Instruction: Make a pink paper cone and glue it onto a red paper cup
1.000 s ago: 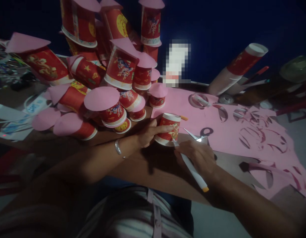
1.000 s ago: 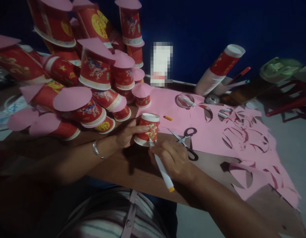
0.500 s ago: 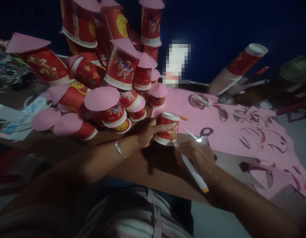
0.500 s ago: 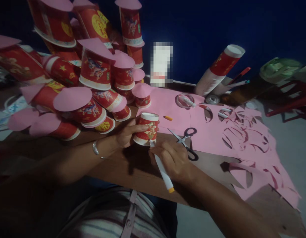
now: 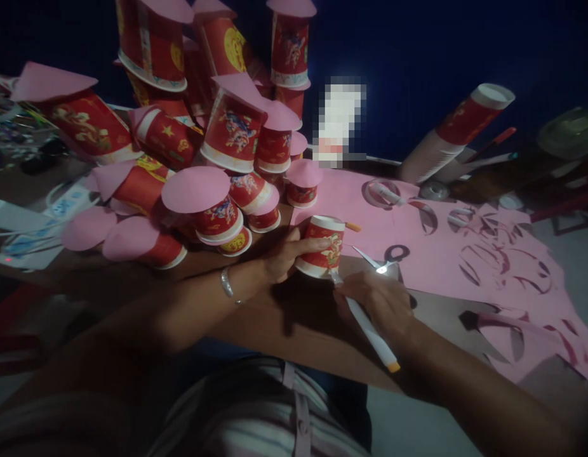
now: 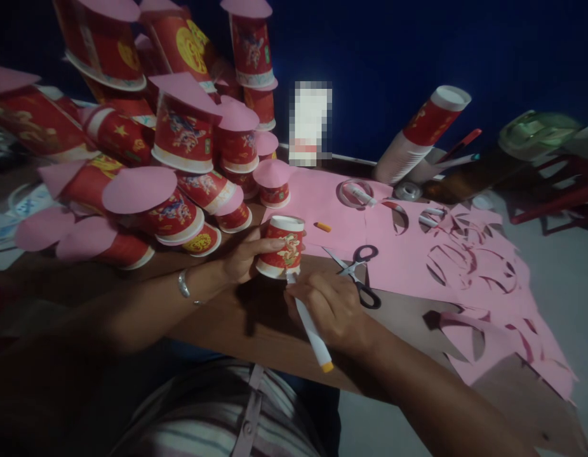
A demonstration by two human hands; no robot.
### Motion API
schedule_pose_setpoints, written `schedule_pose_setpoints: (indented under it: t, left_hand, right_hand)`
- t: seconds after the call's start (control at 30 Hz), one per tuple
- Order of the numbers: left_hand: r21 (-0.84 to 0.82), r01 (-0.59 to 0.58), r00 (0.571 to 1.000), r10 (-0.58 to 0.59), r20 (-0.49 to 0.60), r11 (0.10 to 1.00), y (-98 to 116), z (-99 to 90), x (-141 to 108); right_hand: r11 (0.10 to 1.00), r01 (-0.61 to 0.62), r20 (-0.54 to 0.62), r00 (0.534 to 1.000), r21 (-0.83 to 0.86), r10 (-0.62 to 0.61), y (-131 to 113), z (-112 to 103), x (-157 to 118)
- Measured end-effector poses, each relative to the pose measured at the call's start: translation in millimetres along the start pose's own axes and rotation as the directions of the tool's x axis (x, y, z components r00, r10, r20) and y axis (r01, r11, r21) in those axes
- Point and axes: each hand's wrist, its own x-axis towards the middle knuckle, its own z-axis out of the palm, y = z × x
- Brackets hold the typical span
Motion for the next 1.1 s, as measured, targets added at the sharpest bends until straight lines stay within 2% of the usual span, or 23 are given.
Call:
schedule_pose_setpoints:
  t: [0.17,0.43,0.6,0.87,1.1]
  left_hand:
    - [-0.003,0.001,1.000,-0.001,0.007,1.000,-0.2,-0.2,0.2]
    - [0.005,0.001,1.000,-0.001,0.007,1.000,-0.1,0.4,0.3]
    - [0.005,-0.005,1.000,0.005,-0.024,1.000,-0.4,0.4,-0.2]
    - [-0.020,0.008,1.000,-0.008,-0.014,1.000,-1.7,-1.3,0.0]
    - [0.014,0.007,1.000,-0.007,-0.012,1.000,-0.2,-0.9,-0.3]
  right_hand:
    - [1.000,0.021,-0.018,1.000,-0.002,-0.021,0.1,-0.6,-0.1]
    - [0.999,0.023,0.024,0.999,0.028,-0.024,0.8,-1.4,2.5]
    - [0.999,0.035,0.013,0.999,-0.006,-0.035,1.4,-0.7,1.2]
    - [0.999,0.025,0.006,1.000,-0.033,-0.025,0.2,-1.2,3.3]
    - [0.999,0.032,0.037,0.999,0.011,-0.032,2.6,-0.9,2.1]
